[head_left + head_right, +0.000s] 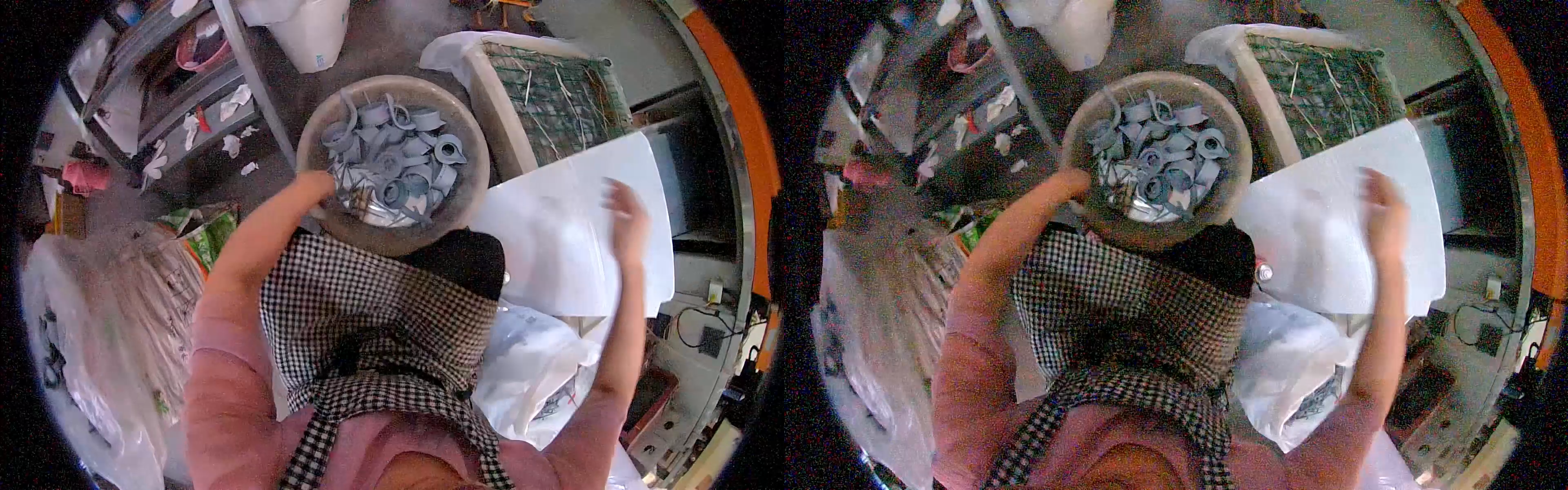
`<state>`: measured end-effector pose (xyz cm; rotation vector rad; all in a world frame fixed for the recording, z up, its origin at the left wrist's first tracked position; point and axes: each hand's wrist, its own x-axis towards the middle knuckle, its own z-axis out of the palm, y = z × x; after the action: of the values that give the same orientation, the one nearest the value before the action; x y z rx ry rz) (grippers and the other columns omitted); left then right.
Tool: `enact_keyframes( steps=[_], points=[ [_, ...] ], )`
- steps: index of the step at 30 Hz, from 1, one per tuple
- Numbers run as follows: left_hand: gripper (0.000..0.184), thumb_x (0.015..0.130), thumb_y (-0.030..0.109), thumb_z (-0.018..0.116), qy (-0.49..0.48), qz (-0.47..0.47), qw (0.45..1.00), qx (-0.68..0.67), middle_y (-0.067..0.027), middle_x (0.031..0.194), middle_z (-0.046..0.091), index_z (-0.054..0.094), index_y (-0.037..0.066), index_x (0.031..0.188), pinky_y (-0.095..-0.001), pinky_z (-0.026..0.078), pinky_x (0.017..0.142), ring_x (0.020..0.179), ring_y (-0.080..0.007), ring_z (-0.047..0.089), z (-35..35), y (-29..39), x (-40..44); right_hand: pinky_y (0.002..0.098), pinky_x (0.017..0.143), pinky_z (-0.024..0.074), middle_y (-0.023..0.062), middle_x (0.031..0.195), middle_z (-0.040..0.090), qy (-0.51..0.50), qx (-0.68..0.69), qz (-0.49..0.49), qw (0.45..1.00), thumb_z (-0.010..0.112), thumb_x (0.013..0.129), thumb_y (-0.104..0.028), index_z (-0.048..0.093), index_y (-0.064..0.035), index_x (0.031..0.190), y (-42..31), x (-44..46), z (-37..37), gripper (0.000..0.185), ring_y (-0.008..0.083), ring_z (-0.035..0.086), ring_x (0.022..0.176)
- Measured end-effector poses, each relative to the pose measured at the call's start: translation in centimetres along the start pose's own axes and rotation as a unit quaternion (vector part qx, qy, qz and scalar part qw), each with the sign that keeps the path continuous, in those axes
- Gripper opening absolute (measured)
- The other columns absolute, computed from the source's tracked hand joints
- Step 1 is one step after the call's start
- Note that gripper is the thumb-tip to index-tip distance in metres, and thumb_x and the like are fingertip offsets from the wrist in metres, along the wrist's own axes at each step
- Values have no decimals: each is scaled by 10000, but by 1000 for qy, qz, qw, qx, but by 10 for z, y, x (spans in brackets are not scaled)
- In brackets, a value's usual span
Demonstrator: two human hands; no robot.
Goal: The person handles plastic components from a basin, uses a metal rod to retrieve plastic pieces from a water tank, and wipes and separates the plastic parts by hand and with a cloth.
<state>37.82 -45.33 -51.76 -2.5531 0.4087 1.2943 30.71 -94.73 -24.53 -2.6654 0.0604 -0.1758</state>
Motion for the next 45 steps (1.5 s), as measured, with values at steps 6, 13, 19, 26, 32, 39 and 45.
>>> enact_keyframes(
  steps=[6, 13, 19, 26, 32, 39, 45],
  points=[
    [265, 803, 142, 486, 103, 121, 981, -110, -196, 1076, 592, 620, 30, 1002, -435, 476, 811, 993, -332, 581, -14, 54, 95, 411, 796, 459, 199, 1016, 576, -359, -81, -195, 909, 650, 755, -206, 519, -32, 1159, 22, 78, 327, 459, 343, 568, 924],
    [386, 826, 134, 455, 202, 147, 925, -288, -167, 1128, 514, 440, 70, 1206, -462, 410, 880, 1083, -347, 491, -52, 137, 182, 444, 864, 406, 173, 1095, 546, -377, -173, -123, 901, 654, 723, -396, 388, 15, 1253, 48, 85, 471, 722, 377, 481, 1051],
    [336, 805, 172, 519, 400, 104, 892, -185, -169, 1057, 544, 450, 70, 1118, -454, 434, 798, 990, -348, 530, -29, 158, 238, 483, 980, 263, 154, 1110, 514, -338, -243, -152, 897, 677, 658, -383, 389, -20, 1238, 61, 73, 505, 742, 286, 458, 1065],
    [303, 712, 230, 669, 187, 116, 718, -660, -83, 676, 589, 600, 12, 909, -319, 429, 496, 552, -175, 556, -14, 44, 184, 472, 851, 396, 208, 949, 586, -189, 159, 139, 959, 615, 734, -129, 437, -52, 1079, 34, 70, 450, 395, 397, 542, 952],
    [456, 836, 392, 598, -13, 118, 629, -768, -94, 790, 630, 548, 14, 1085, -267, 430, 453, 503, -150, 550, -20, 45, 102, 495, 859, 445, 165, 1216, 467, -166, 662, 352, 641, 474, 877, -152, 373, -35, 1240, 27, 78, 432, 395, 322, 505, 1069],
    [338, 902, 284, 493, -35, 202, 247, -947, -52, 775, 542, 527, 7, 1094, -335, 467, 751, 736, -193, 546, -23, 86, 56, 507, 951, 384, 130, 1242, 444, -263, 795, 282, 468, 503, 892, -200, 355, -28, 1266, -5, 73, 478, 436, 258, 447, 1152],
    [219, 858, 249, 556, 136, 148, 255, -946, -40, 646, 488, 521, 36, 895, -327, 406, 673, 644, -197, 505, -21, 40, 60, 419, 907, 398, 166, 1200, 489, -570, 152, 13, 807, 569, 805, -440, 428, -65, 1254, 53, 50, 539, 602, 295, 493, 1080]
  ],
)
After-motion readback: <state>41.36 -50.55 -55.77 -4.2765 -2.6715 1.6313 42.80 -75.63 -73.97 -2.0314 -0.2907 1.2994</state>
